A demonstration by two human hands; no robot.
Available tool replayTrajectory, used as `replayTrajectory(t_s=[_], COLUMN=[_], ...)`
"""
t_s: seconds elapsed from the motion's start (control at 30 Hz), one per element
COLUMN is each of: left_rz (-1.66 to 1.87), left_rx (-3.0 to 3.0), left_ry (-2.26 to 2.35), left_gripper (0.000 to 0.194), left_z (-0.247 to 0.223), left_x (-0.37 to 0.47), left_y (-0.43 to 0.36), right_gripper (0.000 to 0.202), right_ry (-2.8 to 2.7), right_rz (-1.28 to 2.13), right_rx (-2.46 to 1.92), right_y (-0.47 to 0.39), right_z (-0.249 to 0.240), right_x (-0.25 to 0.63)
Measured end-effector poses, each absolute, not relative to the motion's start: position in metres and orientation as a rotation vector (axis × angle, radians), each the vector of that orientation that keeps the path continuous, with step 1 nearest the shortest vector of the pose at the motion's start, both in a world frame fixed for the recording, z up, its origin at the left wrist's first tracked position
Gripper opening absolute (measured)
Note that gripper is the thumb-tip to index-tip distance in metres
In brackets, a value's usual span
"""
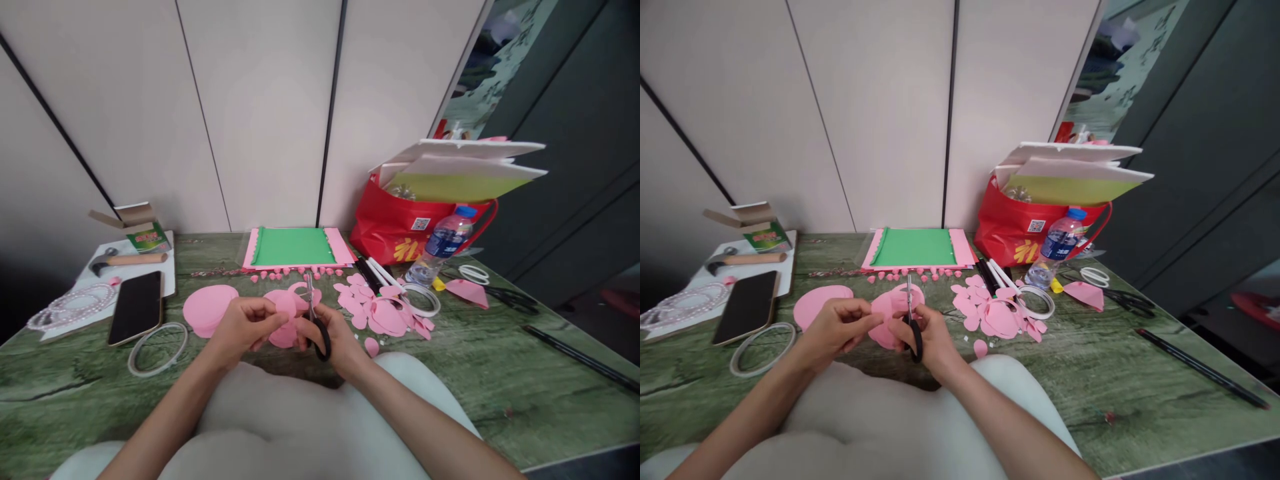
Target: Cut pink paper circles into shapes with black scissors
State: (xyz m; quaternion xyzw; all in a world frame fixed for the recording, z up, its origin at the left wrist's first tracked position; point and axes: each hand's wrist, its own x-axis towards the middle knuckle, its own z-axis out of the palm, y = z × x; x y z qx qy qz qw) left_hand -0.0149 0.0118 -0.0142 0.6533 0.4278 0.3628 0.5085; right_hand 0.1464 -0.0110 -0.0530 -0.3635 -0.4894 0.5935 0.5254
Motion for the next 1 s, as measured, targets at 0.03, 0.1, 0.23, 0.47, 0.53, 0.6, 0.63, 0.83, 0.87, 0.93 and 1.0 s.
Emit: replayTrajectory(t_s=[0.03, 0.1, 0.23, 0.47, 0.53, 0.6, 0.63, 0.83, 0.87, 0.93, 1.0], left_rz=[0.864, 0.847, 0.765, 0.748, 0.829, 0.922, 0.948, 0.784, 0.744, 0.643, 0.517], left_rx=[1.582, 1.594, 1.615, 1.626, 1.594, 1.554, 1.542, 1.603, 1.617, 1.647, 1.684], left_ry=[1.026, 1.016, 0.996, 1.024, 1.061, 1.098, 1.111, 1.156, 1.162, 1.154, 1.106], left_gripper=[0.026, 0.028, 0.025, 0.027, 0.028, 0.027, 0.026, 0.024, 0.023, 0.023, 0.023], left_z=[-0.014, -0.015, -0.015, -0.016, -0.017, -0.017, -0.016, -0.017, -0.018, -0.018, -0.018], left_x=[-0.015, -0.015, -0.015, -0.016, -0.018, -0.02, -0.022, -0.034, -0.035, -0.036, -0.035], left_y=[0.012, 0.012, 0.011, 0.015, 0.018, 0.021, 0.023, 0.034, 0.035, 0.035, 0.033], right_gripper=[0.03, 0.029, 0.031, 0.032, 0.033, 0.032, 0.031, 0.027, 0.027, 0.027, 0.034], right_ry=[-1.147, -1.069, -0.941, -0.762, -0.695, -0.649, -0.636, -0.72, -0.754, -0.811, -0.794], right_rz=[1.436, 1.457, 1.426, 1.289, 1.234, 1.205, 1.205, 1.356, 1.384, 1.445, 1.576], right_rx=[-0.83, -0.785, -0.816, -0.865, -0.857, -0.842, -0.834, -0.802, -0.79, -0.759, -0.703], right_y=[-0.011, -0.01, -0.007, 0.003, 0.007, 0.011, 0.012, 0.006, 0.004, 0.001, 0.0], right_z=[-0.054, -0.055, -0.054, -0.053, -0.051, -0.048, -0.048, -0.048, -0.047, -0.045, -0.042], right_x=[0.146, 0.146, 0.147, 0.155, 0.16, 0.164, 0.166, 0.161, 0.159, 0.158, 0.159])
